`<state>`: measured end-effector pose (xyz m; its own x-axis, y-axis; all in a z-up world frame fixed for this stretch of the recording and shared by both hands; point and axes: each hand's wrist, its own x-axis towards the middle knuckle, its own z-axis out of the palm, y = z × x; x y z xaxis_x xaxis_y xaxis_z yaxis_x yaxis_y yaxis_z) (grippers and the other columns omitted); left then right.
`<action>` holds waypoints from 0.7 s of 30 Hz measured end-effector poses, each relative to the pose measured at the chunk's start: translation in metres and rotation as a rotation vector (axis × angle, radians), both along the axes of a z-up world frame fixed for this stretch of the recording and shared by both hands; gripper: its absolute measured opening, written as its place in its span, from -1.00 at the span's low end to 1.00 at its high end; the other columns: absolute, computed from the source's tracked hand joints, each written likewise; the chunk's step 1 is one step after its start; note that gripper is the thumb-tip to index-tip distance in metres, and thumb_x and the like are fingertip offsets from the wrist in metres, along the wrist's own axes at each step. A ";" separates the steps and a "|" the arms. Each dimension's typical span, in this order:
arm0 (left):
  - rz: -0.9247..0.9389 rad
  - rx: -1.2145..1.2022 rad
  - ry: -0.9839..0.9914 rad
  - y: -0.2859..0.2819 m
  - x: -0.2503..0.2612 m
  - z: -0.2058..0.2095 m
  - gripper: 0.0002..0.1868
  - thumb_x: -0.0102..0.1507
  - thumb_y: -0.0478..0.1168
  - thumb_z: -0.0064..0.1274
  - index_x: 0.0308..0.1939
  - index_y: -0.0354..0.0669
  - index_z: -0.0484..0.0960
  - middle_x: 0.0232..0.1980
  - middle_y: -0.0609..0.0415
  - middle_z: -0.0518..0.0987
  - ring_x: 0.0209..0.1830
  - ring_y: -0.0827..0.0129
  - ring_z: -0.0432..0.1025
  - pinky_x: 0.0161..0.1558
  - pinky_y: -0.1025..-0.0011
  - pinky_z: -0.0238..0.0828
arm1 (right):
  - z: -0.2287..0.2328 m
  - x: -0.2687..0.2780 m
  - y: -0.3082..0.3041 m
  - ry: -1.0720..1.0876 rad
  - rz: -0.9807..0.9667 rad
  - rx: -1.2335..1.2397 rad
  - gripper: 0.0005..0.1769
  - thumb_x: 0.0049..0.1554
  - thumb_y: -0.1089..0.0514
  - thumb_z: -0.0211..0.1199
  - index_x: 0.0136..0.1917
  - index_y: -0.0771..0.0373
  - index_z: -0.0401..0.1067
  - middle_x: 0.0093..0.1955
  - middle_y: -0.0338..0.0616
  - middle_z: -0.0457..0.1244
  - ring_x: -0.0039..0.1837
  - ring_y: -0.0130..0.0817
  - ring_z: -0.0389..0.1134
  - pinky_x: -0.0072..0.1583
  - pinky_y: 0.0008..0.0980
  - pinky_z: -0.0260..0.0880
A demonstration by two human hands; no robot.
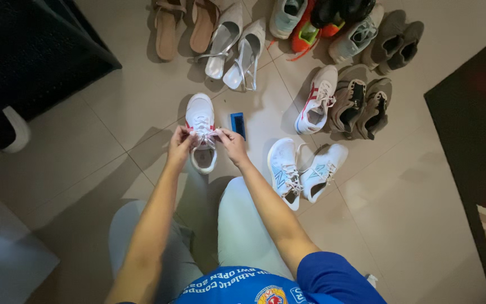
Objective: The person scrubs a white sneaker with red and blue accents using a blue brush. They clean the sole, sides, and upper parts of the shoe, then tie the laces and place the shoe on the floor.
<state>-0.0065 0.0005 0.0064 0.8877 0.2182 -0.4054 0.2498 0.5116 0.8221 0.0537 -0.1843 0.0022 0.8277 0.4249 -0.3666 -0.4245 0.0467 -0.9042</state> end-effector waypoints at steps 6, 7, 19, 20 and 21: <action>0.126 -0.078 0.248 0.000 -0.011 0.025 -0.89 0.38 -0.18 0.02 -0.11 -0.06 0.43 -0.14 0.18 0.56 -0.16 0.51 0.51 -0.09 0.40 0.56 | -0.004 -0.009 -0.006 0.284 -0.168 0.247 -0.73 0.41 0.12 0.04 0.06 0.38 0.43 0.00 -0.06 0.36 0.09 -0.28 0.47 0.26 -0.18 0.49; 0.186 -0.116 0.194 -0.002 -0.012 0.028 -0.89 0.39 -0.18 0.03 -0.11 -0.07 0.43 -0.14 0.17 0.55 -0.16 0.50 0.50 -0.08 0.38 0.57 | -0.003 -0.012 -0.005 0.309 -0.188 0.262 -0.73 0.39 0.12 0.03 0.04 0.37 0.43 -0.01 -0.04 0.37 0.09 -0.27 0.47 0.25 -0.19 0.48; 0.242 0.216 0.110 -0.023 -0.019 0.025 -0.70 0.43 -0.12 0.14 0.07 -0.20 0.42 -0.01 0.04 0.44 -0.02 0.33 0.36 0.05 0.35 0.35 | 0.016 -0.028 -0.010 -0.313 -0.043 -0.467 -0.50 0.12 -0.09 0.36 0.06 0.36 0.35 -0.03 0.11 0.35 0.01 -0.20 0.37 0.02 -0.21 0.39; 0.204 0.369 0.079 -0.019 -0.022 0.028 -0.63 0.38 -0.12 0.18 0.11 -0.21 0.39 0.04 0.01 0.44 0.07 0.29 0.36 0.14 0.32 0.32 | 0.017 -0.029 -0.014 -0.466 0.038 -0.609 -0.35 -0.01 -0.12 0.48 0.08 0.39 0.29 -0.03 0.18 0.32 0.01 -0.14 0.35 0.01 -0.20 0.39; 0.164 0.522 0.048 -0.016 -0.024 0.031 -0.54 0.33 -0.12 0.22 0.15 -0.22 0.36 0.10 -0.03 0.44 0.15 0.24 0.36 0.22 0.29 0.30 | 0.018 -0.032 -0.017 -0.620 0.122 -0.748 -0.18 -0.14 -0.15 0.59 0.10 0.41 0.24 -0.03 0.25 0.29 0.01 -0.07 0.33 -0.01 -0.18 0.38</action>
<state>-0.0304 -0.0154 0.0374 0.8081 0.5356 -0.2454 0.2446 0.0740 0.9668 0.0221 -0.2016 0.0198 0.9304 0.3549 -0.0912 0.1719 -0.6425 -0.7468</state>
